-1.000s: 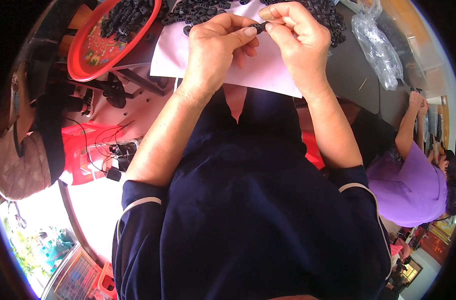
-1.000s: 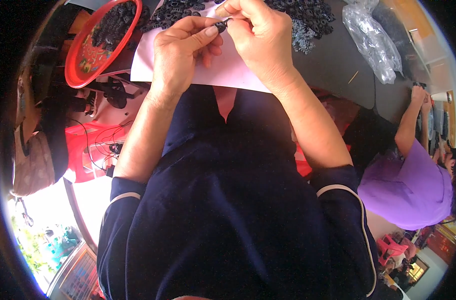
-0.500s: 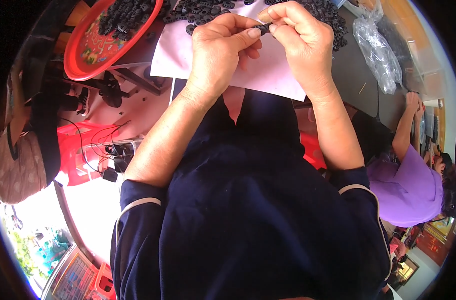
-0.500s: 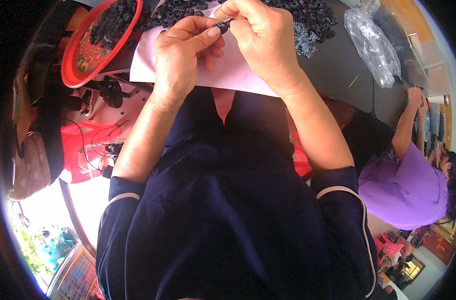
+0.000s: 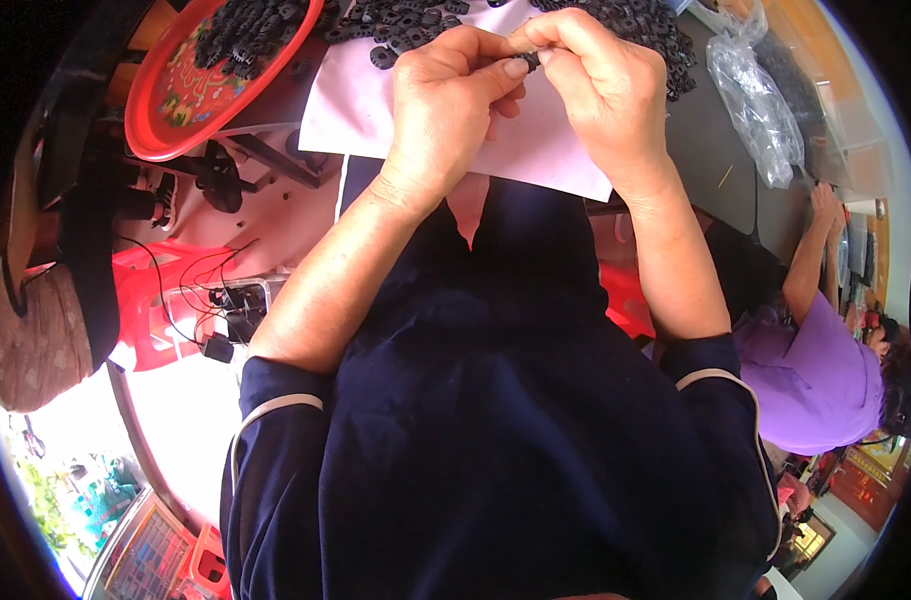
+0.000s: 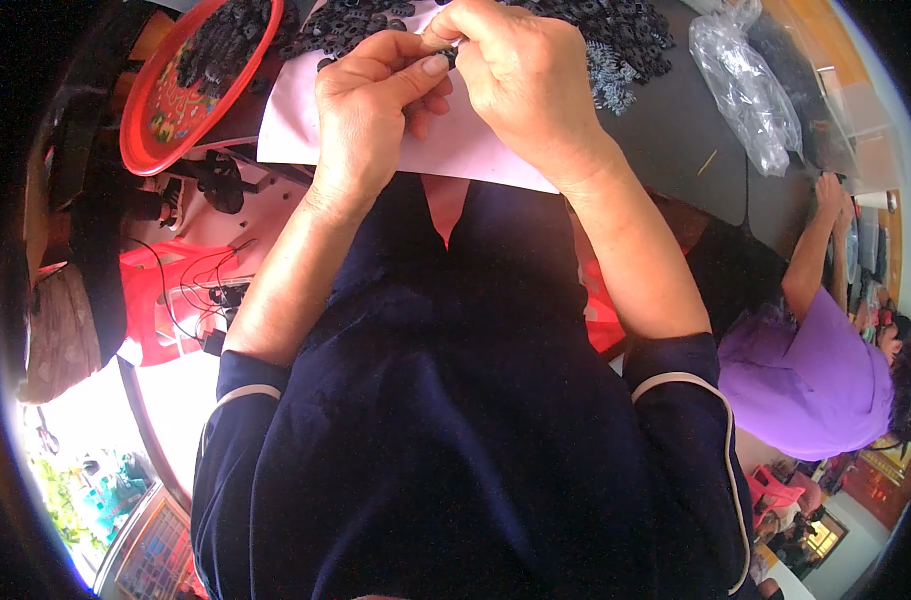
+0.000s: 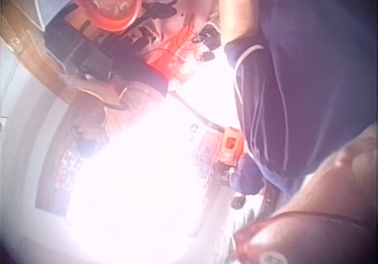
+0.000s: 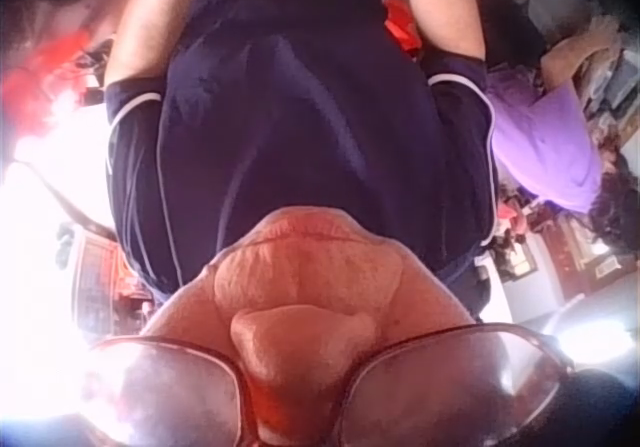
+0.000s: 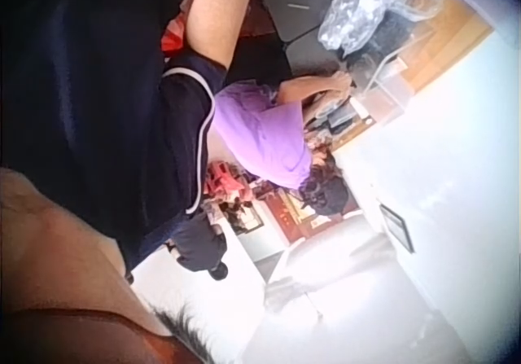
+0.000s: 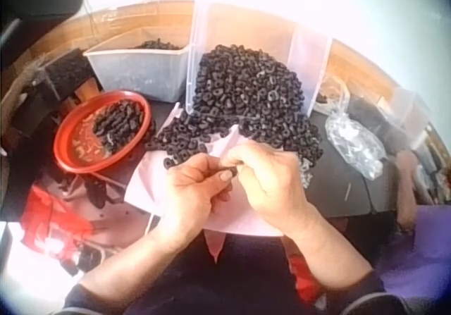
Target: The person assembles small parts by hand, repeatedly picking up small pins and inserting them into black plastic components over the table.
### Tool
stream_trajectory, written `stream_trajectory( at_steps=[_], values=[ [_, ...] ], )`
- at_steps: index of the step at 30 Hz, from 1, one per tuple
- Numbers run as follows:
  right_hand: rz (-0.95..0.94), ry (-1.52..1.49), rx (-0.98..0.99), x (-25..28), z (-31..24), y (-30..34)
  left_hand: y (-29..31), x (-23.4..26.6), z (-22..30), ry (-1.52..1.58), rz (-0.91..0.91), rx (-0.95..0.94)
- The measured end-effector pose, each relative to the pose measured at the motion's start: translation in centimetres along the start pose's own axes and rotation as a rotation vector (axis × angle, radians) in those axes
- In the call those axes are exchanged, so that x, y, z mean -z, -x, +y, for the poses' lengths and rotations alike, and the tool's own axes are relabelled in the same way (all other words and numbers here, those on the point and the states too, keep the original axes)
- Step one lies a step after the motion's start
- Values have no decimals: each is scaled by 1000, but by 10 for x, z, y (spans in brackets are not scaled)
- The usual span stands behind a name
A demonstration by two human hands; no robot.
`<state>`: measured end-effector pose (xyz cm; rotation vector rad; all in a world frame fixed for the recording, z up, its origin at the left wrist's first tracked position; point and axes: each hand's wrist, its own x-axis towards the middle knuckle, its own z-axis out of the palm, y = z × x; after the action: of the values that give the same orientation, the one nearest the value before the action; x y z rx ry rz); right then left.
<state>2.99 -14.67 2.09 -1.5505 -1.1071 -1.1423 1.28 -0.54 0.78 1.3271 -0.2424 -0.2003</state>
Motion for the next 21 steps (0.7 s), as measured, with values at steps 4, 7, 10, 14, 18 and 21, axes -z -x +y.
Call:
stream_trajectory(
  at_steps=[4, 7, 10, 14, 18, 21],
  values=[
    [0, -8, -43, -1, -1, 1, 1, 0, 1, 3, 14, 0],
    [-153, 170, -266, 8, -23, -8, 1, 1, -1, 3, 20, -3],
    [-303, 395, -490, 10, -34, -11, 1, 0, -1, -34, 14, -9],
    [-345, 494, -586, 10, -42, -14, 0, -1, -1, -17, 19, -12],
    [-346, 456, -602, 11, -41, -16, 0, -1, -1, -47, 18, -19],
    [-337, 429, -561, 11, -40, -16, -1, -2, 0, -48, 28, -17]
  ],
)
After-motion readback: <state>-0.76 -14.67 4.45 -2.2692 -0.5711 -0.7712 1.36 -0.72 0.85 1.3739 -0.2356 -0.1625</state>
